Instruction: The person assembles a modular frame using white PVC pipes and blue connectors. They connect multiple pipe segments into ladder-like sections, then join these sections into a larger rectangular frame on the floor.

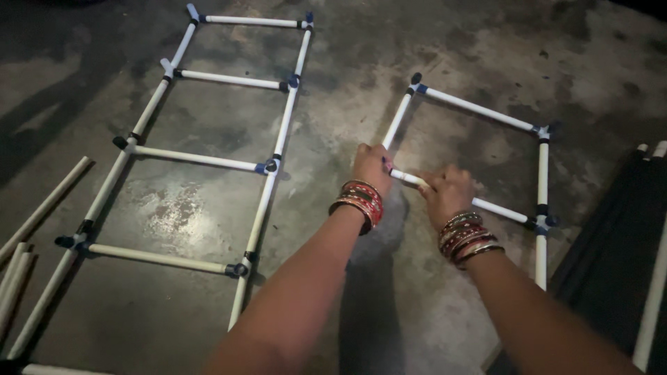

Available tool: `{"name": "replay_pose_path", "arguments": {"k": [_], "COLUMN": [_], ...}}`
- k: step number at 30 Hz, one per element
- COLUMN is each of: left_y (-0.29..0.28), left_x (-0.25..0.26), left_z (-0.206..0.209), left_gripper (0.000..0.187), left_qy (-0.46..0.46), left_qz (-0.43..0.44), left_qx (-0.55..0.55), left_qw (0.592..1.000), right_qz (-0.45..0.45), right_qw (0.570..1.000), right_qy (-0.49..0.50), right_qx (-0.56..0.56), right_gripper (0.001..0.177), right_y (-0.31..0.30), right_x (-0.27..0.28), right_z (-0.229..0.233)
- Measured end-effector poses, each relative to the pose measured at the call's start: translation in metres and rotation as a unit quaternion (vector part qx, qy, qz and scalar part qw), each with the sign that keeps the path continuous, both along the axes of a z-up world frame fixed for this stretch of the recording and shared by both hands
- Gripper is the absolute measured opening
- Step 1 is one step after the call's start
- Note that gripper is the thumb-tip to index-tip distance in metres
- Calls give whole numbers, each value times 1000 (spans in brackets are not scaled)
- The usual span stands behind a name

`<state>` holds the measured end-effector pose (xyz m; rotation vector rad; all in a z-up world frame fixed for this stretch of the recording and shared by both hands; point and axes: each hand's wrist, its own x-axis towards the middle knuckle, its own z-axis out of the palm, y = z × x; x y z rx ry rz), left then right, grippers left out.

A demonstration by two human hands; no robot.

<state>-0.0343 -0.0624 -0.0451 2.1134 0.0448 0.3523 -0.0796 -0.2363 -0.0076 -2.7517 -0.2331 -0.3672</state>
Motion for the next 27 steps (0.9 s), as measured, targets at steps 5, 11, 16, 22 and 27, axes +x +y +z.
{"name": "replay_pose_path", "arguments": {"k": [5,11,16,22,27], "left_y": [-1,-3,0,-3,-2], "left_x": [-4,-2,-1,-2,0], "left_z": [9,7,5,7,4], "left_gripper": [11,11,12,14,17], "left_qy": [6,0,2,32,-7], "left_qz": [2,10,0,-2,-3], "left_qx": [11,-31,-26,15,9], "left_qw": [1000,999,1000,999,1000], "right_qz": [-8,-4,2,9,-7], "right_qw": [999,998,998,997,998], "right_qy": [27,4,-9,-24,-14], "right_qx": [41,59,64,72,58], "right_gripper": [21,20,19,19,18], "right_y": [-2,-5,-4,-3,-4], "right_x": [0,4,1,-3,1], "right_z": [2,-1,-1,0,0]}}
